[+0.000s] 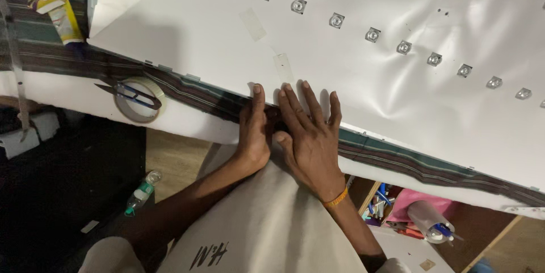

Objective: The person repeatedly cuts small pieces of clear tape from a roll and applies them to the back surface of a white LED panel. They smooth each piece down with their fingers and continue the process across multiple locations on the panel.

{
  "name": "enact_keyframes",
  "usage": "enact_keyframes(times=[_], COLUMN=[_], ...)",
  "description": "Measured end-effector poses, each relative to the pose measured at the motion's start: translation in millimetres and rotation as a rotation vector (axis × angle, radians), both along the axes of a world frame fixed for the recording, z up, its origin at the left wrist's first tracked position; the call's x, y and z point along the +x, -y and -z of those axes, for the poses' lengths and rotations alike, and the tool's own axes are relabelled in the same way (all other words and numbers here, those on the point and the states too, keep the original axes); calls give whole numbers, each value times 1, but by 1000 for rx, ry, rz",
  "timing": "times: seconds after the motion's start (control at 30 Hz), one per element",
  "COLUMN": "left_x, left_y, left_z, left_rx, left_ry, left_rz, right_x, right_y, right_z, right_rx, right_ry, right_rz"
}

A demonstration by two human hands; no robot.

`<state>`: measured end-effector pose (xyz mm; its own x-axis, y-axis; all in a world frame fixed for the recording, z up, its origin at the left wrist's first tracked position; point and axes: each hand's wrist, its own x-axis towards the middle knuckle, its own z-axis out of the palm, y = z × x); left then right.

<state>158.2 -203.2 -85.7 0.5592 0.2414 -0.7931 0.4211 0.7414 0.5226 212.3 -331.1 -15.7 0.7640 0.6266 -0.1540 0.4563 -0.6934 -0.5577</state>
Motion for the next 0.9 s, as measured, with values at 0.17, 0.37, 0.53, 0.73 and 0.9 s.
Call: enact_keyframes(times=[0.17,0.37,0.53,0.73,0.9], left_x=[-1,-2,-11,-18,-17], left_y=[-2,-4,-4,-2,-5], left_z=[1,-6,-4,9,-3], left_rx=[12,-60,-75,-110,-145], left_ry=[97,104,174,383,287], left_rz=[11,-56,5,-78,-29], right_x=[-4,20,22,31,68], right_y=[5,-33,-28,-42,-98], right_z=[0,19,11,23,52], right_rx=[-184,-19,-36,-55,-28], right_ry=[93,117,90,113,191], right_rz=[69,-24,-30,-112,-202])
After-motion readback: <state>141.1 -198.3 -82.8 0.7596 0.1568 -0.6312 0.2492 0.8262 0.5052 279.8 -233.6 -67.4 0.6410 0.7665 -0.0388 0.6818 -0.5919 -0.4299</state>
